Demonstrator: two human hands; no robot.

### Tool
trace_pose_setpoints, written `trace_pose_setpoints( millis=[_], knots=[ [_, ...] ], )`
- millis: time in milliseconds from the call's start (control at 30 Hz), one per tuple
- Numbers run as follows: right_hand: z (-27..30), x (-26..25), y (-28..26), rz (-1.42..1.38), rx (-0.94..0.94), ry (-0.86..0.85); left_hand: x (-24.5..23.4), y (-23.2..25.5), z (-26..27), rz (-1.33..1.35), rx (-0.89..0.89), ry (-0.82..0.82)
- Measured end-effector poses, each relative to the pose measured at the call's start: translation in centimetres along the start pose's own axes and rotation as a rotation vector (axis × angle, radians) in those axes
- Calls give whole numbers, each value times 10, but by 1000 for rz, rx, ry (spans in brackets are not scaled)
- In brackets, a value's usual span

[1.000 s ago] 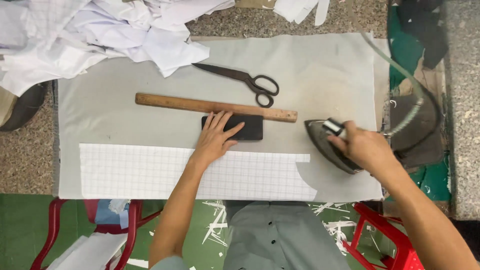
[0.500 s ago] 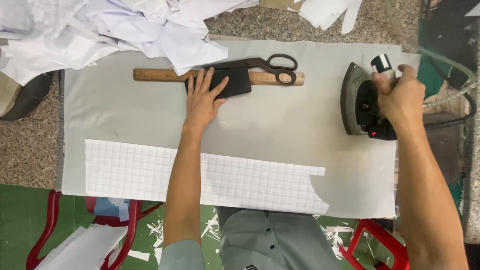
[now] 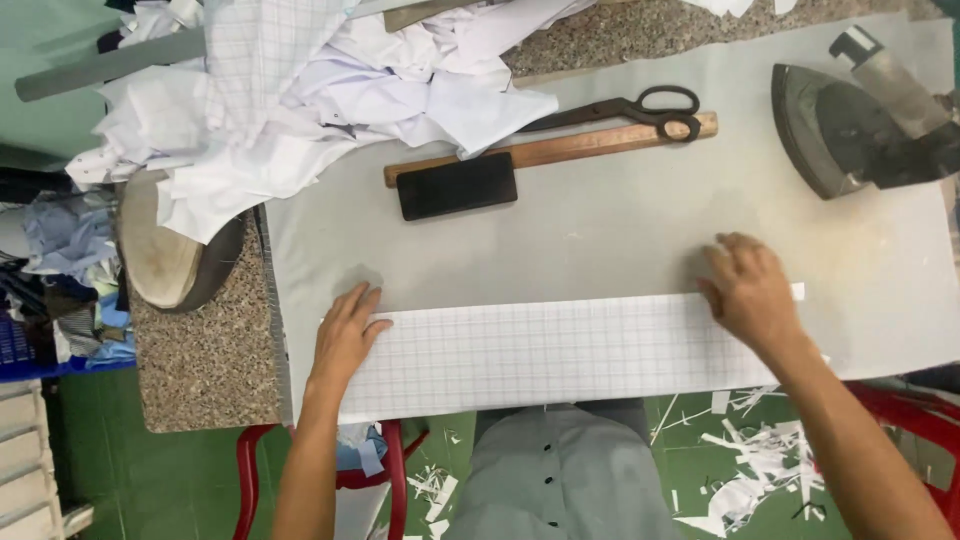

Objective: The person irons a long strip of white checkered fabric on a work table. They fold the fabric, use a steam iron to press it, and trim the edges with scissors. The person also uses a ruler to measure and align the fabric before ironing.

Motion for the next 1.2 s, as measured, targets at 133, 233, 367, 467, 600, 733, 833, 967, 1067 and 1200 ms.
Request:
trace_pose_setpoints(
  millis=[133, 233, 367, 467, 600, 733, 833, 967, 1067, 1200],
  knots=[
    [27, 40, -34, 128, 140, -201, 15, -9, 11, -103, 49, 45],
    [36, 53, -30, 160, 172, -250, 2, 1, 30, -217, 149, 239],
    [43, 50, -18, 157, 162, -173, -21, 30, 82, -371, 268, 577],
    [64, 45, -15, 156, 36, -36, -18, 31, 107, -437, 217, 689],
    [99, 14, -31, 174, -183, 73, -22, 42, 122, -439, 168, 773],
    [135, 22, -1, 201, -75, 23, -8, 33, 123, -438, 43, 712],
    [159, 18, 14, 244, 30, 56, -2, 19, 136, -340, -94, 728],
    [183, 15, 27, 262, 202, 31, 26, -18, 166, -7, -308, 796],
    [195, 12, 32, 225, 310, 18, 30, -23, 176, 159, -356, 883],
    [190, 5, 28, 237, 345, 85, 19, -12, 176, 159, -345, 936]
  ],
)
Point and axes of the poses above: each hand's wrist, its own z-axis away from the middle knuckle, its own x-axis out of the palm, y = z × x, the point moved 10 cm from there along -z, towards the middle knuckle, and after that the axes turned 3 degrees about -y, right-handed, at the moved point
